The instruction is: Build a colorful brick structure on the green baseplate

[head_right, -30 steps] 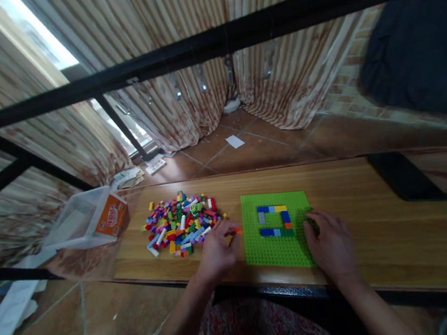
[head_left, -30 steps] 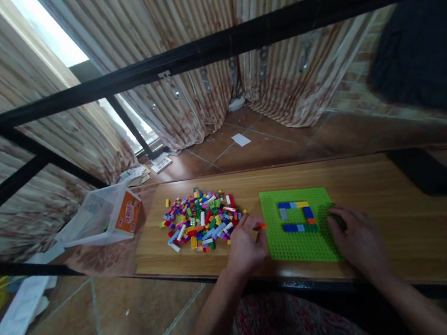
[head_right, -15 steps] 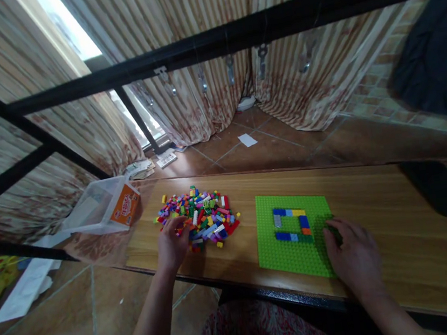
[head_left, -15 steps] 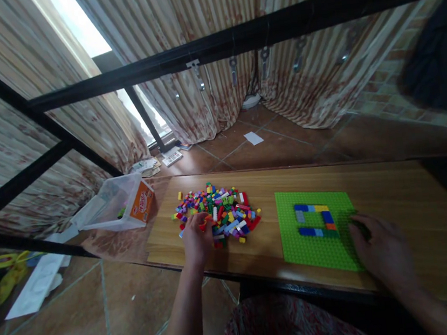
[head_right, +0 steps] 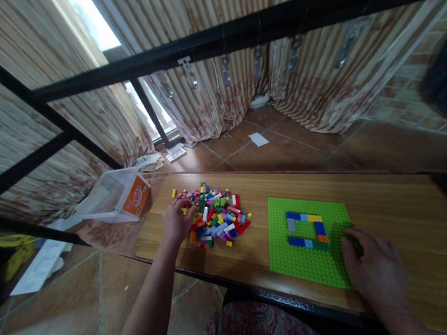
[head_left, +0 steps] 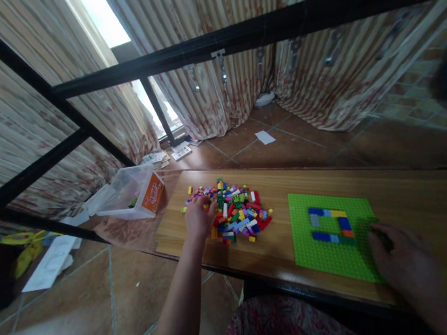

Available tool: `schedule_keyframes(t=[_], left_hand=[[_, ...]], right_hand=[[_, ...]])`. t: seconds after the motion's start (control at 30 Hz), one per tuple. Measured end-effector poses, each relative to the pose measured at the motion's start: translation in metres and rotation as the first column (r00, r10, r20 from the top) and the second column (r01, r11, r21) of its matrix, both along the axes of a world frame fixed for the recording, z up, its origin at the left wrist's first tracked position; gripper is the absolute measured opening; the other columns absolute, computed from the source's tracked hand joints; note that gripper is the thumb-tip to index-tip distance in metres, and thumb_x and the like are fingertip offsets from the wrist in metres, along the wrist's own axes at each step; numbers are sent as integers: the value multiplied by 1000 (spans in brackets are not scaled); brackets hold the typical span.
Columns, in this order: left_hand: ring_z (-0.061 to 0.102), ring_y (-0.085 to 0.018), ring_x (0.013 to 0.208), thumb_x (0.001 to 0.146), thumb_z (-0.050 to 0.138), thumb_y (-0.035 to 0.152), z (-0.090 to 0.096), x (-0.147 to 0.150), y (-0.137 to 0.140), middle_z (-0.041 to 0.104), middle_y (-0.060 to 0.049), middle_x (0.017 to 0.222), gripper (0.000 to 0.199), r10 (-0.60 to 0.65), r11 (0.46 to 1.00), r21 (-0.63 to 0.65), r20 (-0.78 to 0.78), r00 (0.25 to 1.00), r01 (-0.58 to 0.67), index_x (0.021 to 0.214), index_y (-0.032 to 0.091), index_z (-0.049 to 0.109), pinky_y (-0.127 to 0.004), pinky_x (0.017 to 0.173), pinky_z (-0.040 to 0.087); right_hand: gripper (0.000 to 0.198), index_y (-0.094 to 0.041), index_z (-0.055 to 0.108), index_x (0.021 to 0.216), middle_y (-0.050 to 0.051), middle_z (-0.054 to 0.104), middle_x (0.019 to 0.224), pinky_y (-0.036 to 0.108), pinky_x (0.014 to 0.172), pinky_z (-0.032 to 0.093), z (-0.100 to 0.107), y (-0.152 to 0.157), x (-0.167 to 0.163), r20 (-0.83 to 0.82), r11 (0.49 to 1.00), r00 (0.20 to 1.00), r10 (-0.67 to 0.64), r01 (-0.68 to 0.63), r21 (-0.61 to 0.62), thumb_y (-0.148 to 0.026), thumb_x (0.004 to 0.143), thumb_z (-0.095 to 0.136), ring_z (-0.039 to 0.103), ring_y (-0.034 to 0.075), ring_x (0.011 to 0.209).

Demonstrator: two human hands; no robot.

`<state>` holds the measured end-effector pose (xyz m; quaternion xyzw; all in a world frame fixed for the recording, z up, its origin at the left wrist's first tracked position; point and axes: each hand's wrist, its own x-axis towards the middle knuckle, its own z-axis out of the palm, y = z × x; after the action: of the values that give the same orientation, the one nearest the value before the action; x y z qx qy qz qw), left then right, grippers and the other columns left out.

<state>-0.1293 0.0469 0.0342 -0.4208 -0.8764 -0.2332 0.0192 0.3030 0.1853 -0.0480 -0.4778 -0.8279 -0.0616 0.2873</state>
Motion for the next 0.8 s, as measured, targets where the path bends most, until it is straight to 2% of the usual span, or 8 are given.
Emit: schedule_keyframes(t=[0.1,0.2,0.33,0.5,0.63,0.8], left_hand=[[63,-23,92,82,60,29,-4,2,8,70,-8,95,16,-23,999,-45,-29,999,22,93,20,68,-33,82,47],[63,-21,91,83,57,23,-7,6,8,71,-6,94,15,-67,997,-28,-20,998,67,91,21,69,-32,83,47],[63,-19,96,83,58,20,-8,13,-1,72,-3,99,17,-175,985,0,2,985,175,93,23,70,-30,90,46],[63,-20,96,83,57,17,-6,16,-19,72,-4,99,20,-261,964,57,26,965,259,96,21,70,-33,91,47],[64,-20,93,85,53,16,-7,3,-29,72,-6,97,23,-165,985,61,26,986,164,98,20,70,-32,88,49],[64,-22,93,84,53,18,-4,-21,-20,71,-8,100,27,-32,999,9,4,999,32,105,18,69,-33,86,49]], right_hand=[[41,-16,62,97,14,68,99,44,87,49,-1,1,1,8,1000,1000,10,-10,4,-47,90,37,63,31,92],[42,-16,62,96,15,68,99,44,86,50,-1,2,1,17,1000,1000,9,-9,0,-48,89,36,63,31,90],[41,-17,61,94,15,69,95,44,85,50,1,2,0,21,1000,1000,5,-5,13,-48,89,35,64,31,89],[40,-19,60,95,16,69,96,46,85,50,2,1,0,35,1000,999,-2,2,19,-48,89,34,63,34,90],[37,-21,59,96,16,69,98,47,84,50,1,1,1,42,1000,999,-4,4,1,-48,88,34,64,35,90],[37,-21,58,94,15,69,96,46,85,50,1,2,0,21,1000,1000,-12,13,-17,-49,87,35,64,34,89]])
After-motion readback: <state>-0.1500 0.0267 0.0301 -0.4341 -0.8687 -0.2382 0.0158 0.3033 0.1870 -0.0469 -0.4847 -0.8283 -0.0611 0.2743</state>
